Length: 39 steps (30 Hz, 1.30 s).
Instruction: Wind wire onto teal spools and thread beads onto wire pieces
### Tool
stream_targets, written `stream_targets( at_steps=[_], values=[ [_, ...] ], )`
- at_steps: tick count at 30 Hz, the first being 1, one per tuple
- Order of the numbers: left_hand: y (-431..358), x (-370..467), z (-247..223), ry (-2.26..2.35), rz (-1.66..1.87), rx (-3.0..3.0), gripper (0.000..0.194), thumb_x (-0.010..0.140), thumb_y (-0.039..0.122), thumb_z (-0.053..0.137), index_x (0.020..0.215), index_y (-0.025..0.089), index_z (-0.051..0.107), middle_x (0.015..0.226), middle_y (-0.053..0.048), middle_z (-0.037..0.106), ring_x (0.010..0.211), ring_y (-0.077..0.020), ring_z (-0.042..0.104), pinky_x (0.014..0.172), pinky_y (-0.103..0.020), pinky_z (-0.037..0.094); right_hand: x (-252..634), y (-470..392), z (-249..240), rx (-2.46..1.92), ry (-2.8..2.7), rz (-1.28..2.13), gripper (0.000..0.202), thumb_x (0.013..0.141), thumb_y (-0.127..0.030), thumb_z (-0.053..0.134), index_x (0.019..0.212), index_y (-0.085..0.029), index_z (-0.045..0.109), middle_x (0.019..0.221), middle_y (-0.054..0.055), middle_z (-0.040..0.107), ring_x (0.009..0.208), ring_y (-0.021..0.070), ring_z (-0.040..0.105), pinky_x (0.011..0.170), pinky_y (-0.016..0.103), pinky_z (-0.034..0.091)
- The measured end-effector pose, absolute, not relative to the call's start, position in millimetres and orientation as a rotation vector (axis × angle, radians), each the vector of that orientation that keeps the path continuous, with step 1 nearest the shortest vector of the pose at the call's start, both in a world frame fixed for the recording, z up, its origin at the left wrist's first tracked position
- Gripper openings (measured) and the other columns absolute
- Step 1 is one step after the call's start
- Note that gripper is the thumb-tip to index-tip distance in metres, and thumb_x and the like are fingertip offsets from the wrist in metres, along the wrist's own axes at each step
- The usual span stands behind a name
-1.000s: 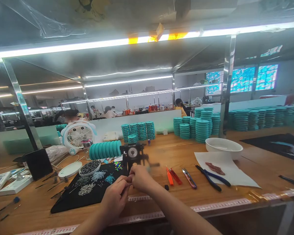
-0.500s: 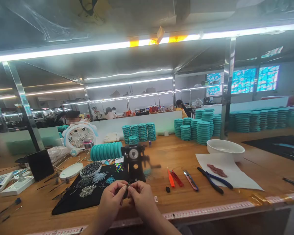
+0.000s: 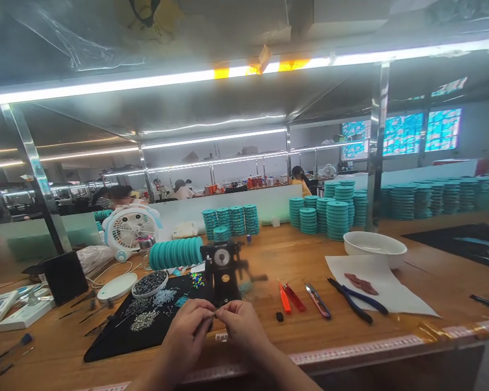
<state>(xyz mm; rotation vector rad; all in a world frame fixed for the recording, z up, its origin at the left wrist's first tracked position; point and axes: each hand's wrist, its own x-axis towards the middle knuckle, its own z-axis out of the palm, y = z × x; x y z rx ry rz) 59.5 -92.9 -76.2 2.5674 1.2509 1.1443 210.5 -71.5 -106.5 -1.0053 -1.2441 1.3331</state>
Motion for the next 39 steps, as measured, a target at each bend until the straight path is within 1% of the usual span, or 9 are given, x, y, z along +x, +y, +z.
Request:
stream_targets(
  at_steps=[3, 8, 14, 21, 24, 27, 31, 34, 39],
  values=[
    [-90, 61, -55, 1.358, 0.953, 2.159, 0.01, 0.075, 0.023, 0.061, 0.076, 0.019, 0.069, 0.087, -0.006, 0.068, 0.088, -0.022, 0.058, 0.082, -0.034, 0.044, 215, -74, -102, -1.034, -1.323, 1.231, 0.022, 0.059, -0.038, 0.057, 0.055, -0.016, 0.055, 0.047, -0.005, 0.041, 0.048, 0.0099, 0.032, 0.048, 0.024, 0.024],
    [-77, 66, -52, 1.306, 0.642, 1.614, 0.017, 0.059, 0.019, 0.065, 0.075, 0.015, 0.07, 0.059, -0.002, 0.065, 0.055, -0.0163, 0.056, 0.051, -0.026, 0.042, 217, -77, -97, -1.077, -1.452, 1.144, 0.02, 0.063, -0.033, 0.053, 0.056, -0.015, 0.055, 0.053, -0.001, 0.049, 0.054, 0.0136, 0.041, 0.053, 0.025, 0.029],
    [-68, 72, -73, 1.264, 0.75, 1.533, 0.009, 0.059, 0.022, 0.066, 0.06, 0.013, 0.065, 0.049, -0.001, 0.061, 0.052, -0.0154, 0.057, 0.055, -0.027, 0.044, 221, -78, -101, -1.11, -1.564, 1.036, 0.021, 0.068, -0.032, 0.05, 0.055, -0.016, 0.054, 0.054, -0.001, 0.048, 0.056, 0.0148, 0.043, 0.055, 0.026, 0.03],
    [-69, 69, -74, 1.302, 0.816, 1.349, 0.026, 0.053, 0.033, 0.073, 0.061, 0.017, 0.055, 0.054, -0.003, 0.064, 0.052, -0.0182, 0.061, 0.054, -0.03, 0.046, 222, -81, -101, -1.177, -1.539, 0.885, 0.013, 0.071, -0.022, 0.052, 0.059, -0.017, 0.055, 0.055, -0.002, 0.049, 0.058, 0.0151, 0.043, 0.055, 0.026, 0.028],
    [-71, 68, -71, 1.285, 0.789, 1.289, 0.03, 0.05, 0.035, 0.074, 0.061, 0.016, 0.054, 0.06, -0.006, 0.067, 0.05, -0.0153, 0.059, 0.048, -0.025, 0.04, 222, -73, -98, -1.179, -1.495, 0.941, 0.013, 0.069, -0.018, 0.054, 0.056, -0.017, 0.055, 0.054, -0.002, 0.049, 0.058, 0.0147, 0.044, 0.055, 0.026, 0.03],
    [-74, 69, -68, 1.268, 0.764, 1.236, 0.031, 0.048, 0.034, 0.075, 0.057, 0.016, 0.052, 0.053, -0.006, 0.064, 0.043, -0.0112, 0.052, 0.043, -0.022, 0.033, 220, -65, -97, -1.173, -1.425, 1.053, 0.014, 0.066, -0.018, 0.059, 0.054, -0.018, 0.053, 0.051, -0.004, 0.049, 0.055, 0.0135, 0.045, 0.053, 0.024, 0.032],
    [-82, 66, -68, 1.281, 0.749, 1.156, 0.029, 0.047, 0.03, 0.074, 0.056, 0.016, 0.051, 0.046, 0.0, 0.058, 0.038, -0.0068, 0.043, 0.04, -0.02, 0.027, 215, -65, -101, -1.146, -1.328, 1.345, 0.022, 0.065, -0.032, 0.062, 0.052, -0.019, 0.051, 0.044, -0.004, 0.049, 0.039, 0.0109, 0.044, 0.04, 0.022, 0.029],
    [-96, 62, -70, 1.294, 0.737, 1.086, 0.026, 0.049, 0.029, 0.071, 0.059, 0.016, 0.051, 0.047, 0.002, 0.055, 0.038, -0.0068, 0.042, 0.04, -0.019, 0.025, 210, -72, -104, -1.092, -1.244, 1.534, 0.03, 0.062, -0.042, 0.064, 0.052, -0.016, 0.054, 0.051, 0.002, 0.057, 0.037, 0.0085, 0.044, 0.033, 0.02, 0.023],
    [-120, 50, -86, 1.281, 0.782, 0.968, 0.029, 0.05, 0.03, 0.072, 0.055, 0.018, 0.047, 0.047, 0.001, 0.055, 0.039, -0.0082, 0.042, 0.039, -0.02, 0.025, 204, -81, -108, -0.996, -1.083, 1.661, 0.028, 0.057, -0.037, 0.07, 0.055, -0.014, 0.054, 0.054, 0.001, 0.057, 0.038, 0.0041, 0.039, 0.032, 0.016, 0.02]
  ],
)
